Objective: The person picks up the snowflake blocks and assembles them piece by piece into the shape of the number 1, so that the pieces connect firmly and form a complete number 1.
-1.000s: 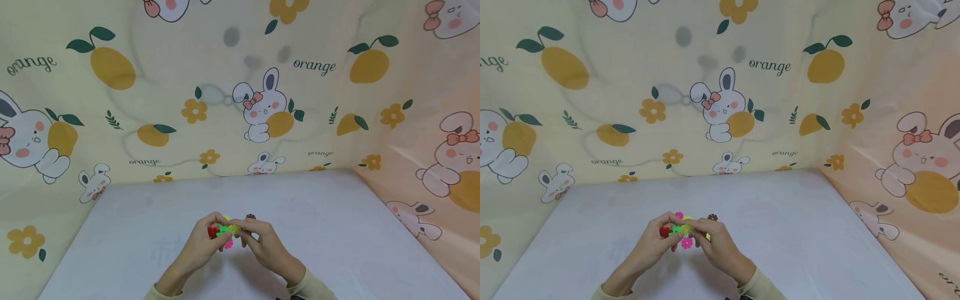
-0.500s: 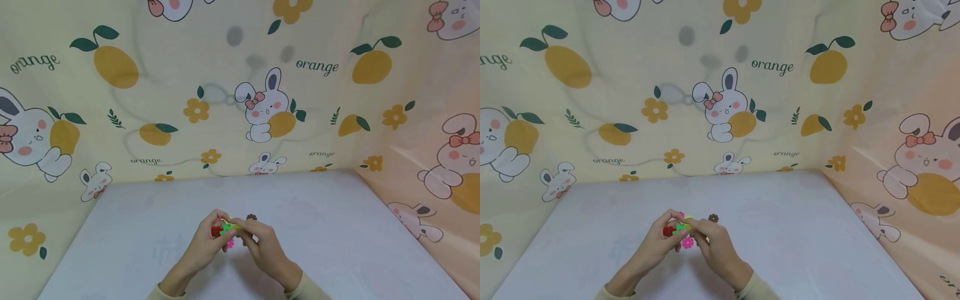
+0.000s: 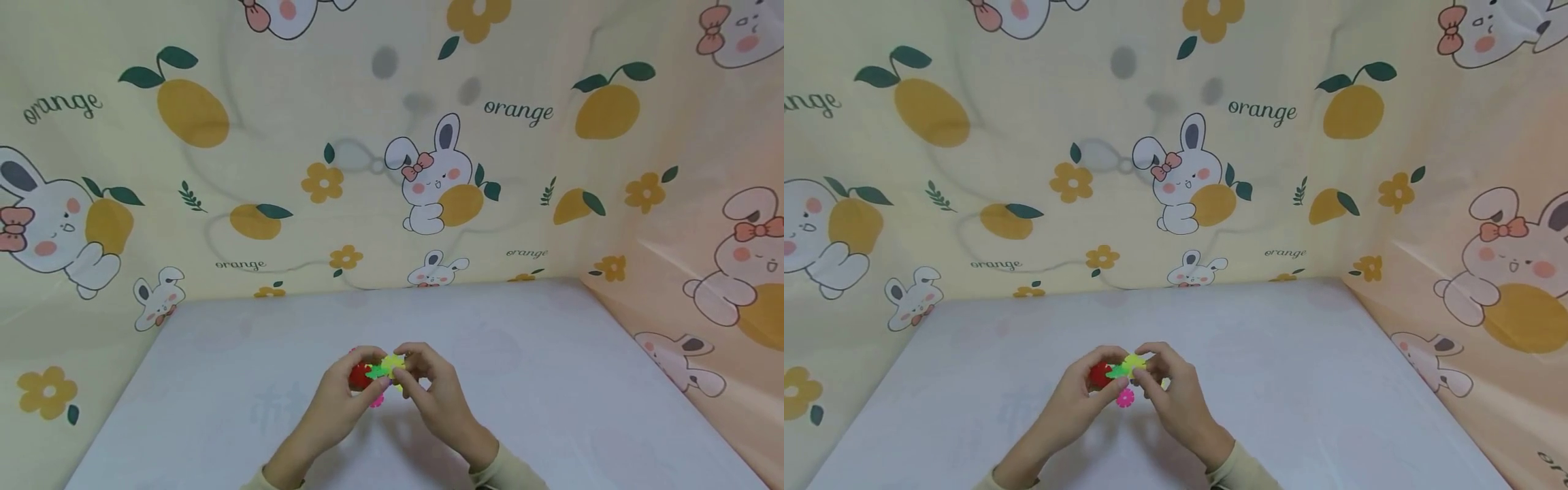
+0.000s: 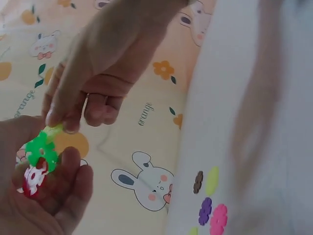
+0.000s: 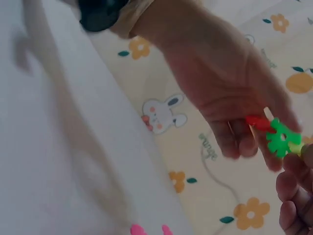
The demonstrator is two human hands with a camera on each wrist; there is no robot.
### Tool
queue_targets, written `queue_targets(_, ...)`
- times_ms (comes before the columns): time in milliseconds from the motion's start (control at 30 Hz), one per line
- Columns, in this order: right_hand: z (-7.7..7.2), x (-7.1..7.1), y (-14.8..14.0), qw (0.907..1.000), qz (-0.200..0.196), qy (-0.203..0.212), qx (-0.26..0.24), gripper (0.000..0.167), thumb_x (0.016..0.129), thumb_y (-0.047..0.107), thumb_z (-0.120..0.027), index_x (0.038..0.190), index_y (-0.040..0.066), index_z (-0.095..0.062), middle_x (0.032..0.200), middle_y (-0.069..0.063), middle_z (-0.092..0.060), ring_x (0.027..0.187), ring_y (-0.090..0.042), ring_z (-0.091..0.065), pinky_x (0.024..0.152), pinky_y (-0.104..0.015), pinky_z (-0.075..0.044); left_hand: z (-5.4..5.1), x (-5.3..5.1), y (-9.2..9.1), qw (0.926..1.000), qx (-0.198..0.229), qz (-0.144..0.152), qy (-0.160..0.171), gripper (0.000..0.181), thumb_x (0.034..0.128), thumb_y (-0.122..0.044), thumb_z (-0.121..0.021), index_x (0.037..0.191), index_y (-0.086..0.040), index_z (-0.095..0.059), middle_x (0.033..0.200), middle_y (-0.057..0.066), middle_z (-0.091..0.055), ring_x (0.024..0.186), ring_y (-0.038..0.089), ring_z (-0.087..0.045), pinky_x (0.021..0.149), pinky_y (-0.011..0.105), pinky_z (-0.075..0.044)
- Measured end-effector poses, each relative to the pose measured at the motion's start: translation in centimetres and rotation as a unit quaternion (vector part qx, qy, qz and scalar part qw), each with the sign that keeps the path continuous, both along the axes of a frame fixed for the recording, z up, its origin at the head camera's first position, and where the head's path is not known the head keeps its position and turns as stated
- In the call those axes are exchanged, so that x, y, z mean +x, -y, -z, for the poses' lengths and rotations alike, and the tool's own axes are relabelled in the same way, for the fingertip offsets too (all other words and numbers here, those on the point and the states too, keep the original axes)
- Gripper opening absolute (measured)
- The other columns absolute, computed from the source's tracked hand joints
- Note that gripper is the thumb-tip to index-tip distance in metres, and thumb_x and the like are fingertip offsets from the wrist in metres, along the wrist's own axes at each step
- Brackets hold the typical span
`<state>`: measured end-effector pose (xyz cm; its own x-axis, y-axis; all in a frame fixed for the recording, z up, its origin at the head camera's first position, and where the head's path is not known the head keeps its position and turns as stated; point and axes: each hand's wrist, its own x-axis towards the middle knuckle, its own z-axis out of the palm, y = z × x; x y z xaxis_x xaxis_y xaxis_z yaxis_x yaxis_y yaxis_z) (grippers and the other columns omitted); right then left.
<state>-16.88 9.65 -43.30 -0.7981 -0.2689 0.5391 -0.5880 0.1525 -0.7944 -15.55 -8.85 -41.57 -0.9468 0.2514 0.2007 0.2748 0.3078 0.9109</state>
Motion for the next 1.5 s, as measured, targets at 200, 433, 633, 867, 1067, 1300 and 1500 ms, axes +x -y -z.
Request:
queue_targets(200, 0.0, -0.2, -0.1, 0.9886, -0.055, 0.110, -0.087, 0.022, 0.098, 0.001, -0.061, 0.117, -0.008, -0.055, 0.072, -0.018, -0.064, 0.058, -0.005, -0.060, 0.058, -0.026, -0.055, 0.5, 0.2, -0.7, 0.9913, -0.052, -0.031, -0.117, 0.053, 0.0855, -0.009, -0.080, 0.132, -0.022, -0.057, 0.102, -0.005, -0.063, 0.078, 0.006, -0.057, 0.069, 0.021, -0.054)
queue_targets(433, -0.2, -0.1, -0.1, 0.9705, -0.089, 0.175, -0.140, 0.028, 0.097, 0.002, -0.064, 0.115, -0.017, -0.053, 0.082, 0.007, -0.069, 0.064, -0.002, -0.062, 0.062, -0.019, -0.055, 1.1, 0.2, -0.7, 0.9804, -0.035, -0.046, -0.188, 0.046, 0.0794, -0.010, -0.086, 0.119, -0.019, -0.065, 0.098, -0.005, -0.066, 0.081, 0.005, -0.057, 0.068, 0.021, -0.053)
queue_targets(633, -0.2, 0.1, 0.2, 0.9607, -0.083, 0.222, -0.144, 0.030, 0.095, 0.002, -0.066, 0.113, -0.018, -0.054, 0.085, 0.007, -0.069, 0.066, -0.002, -0.063, 0.062, -0.017, -0.054, 1.1, 0.2, -0.5, 0.9830, -0.029, -0.054, -0.173, 0.041, 0.0767, -0.018, -0.089, 0.112, -0.023, -0.068, 0.094, -0.008, -0.066, 0.073, 0.003, -0.053, 0.062, 0.020, -0.049)
queue_targets(867, -0.4, -0.8, -0.6, 0.9645, -0.079, 0.235, -0.092, 0.040, 0.109, 0.023, -0.044, 0.114, -0.014, -0.057, 0.084, 0.010, -0.068, 0.063, -0.004, -0.063, 0.067, -0.021, -0.052, 0.8, 0.1, -0.4, 0.9863, -0.049, -0.059, -0.146, 0.036, 0.0764, -0.014, -0.089, 0.109, -0.017, -0.072, 0.095, -0.006, -0.071, 0.081, 0.003, -0.060, 0.071, 0.019, -0.054)
queue_targets(1067, 1.7, -3.4, -2.4, 0.9812, -0.001, 0.192, -0.013, 0.033, 0.109, 0.023, -0.045, 0.112, -0.004, -0.065, 0.096, -0.015, -0.072, 0.074, -0.015, -0.067, 0.071, -0.028, -0.055, 0.5, -0.5, 0.6, 0.9961, -0.037, -0.060, -0.052, 0.030, 0.0818, -0.018, -0.085, 0.109, -0.021, -0.072, 0.095, -0.005, -0.070, 0.074, 0.009, -0.056, 0.062, 0.017, -0.049)
queue_targets(1300, 5.3, -4.6, -3.1, 0.9696, 0.079, 0.170, 0.158, 0.023, 0.098, 0.016, -0.066, 0.119, 0.006, -0.069, 0.108, -0.011, -0.072, 0.091, -0.016, -0.063, 0.077, -0.023, -0.052, 0.5, -0.9, 1.6, 0.9969, -0.005, -0.068, -0.041, 0.030, 0.0826, -0.016, -0.084, 0.110, -0.017, -0.071, 0.097, 0.001, -0.071, 0.083, 0.011, -0.061, 0.073, 0.020, -0.054)
queue_targets(1500, 6.8, -4.4, -3.0, 0.9455, 0.073, 0.128, 0.290, 0.037, 0.091, 0.020, -0.074, 0.126, 0.010, -0.069, 0.119, -0.008, -0.065, 0.110, -0.023, -0.057, 0.096, -0.046, -0.049, 0.3, -1.2, 1.7, 0.9974, -0.005, -0.068, -0.022, 0.032, 0.0829, -0.017, -0.084, 0.112, -0.020, -0.072, 0.109, 0.004, -0.073, 0.092, 0.016, -0.063, 0.076, 0.017, -0.056)
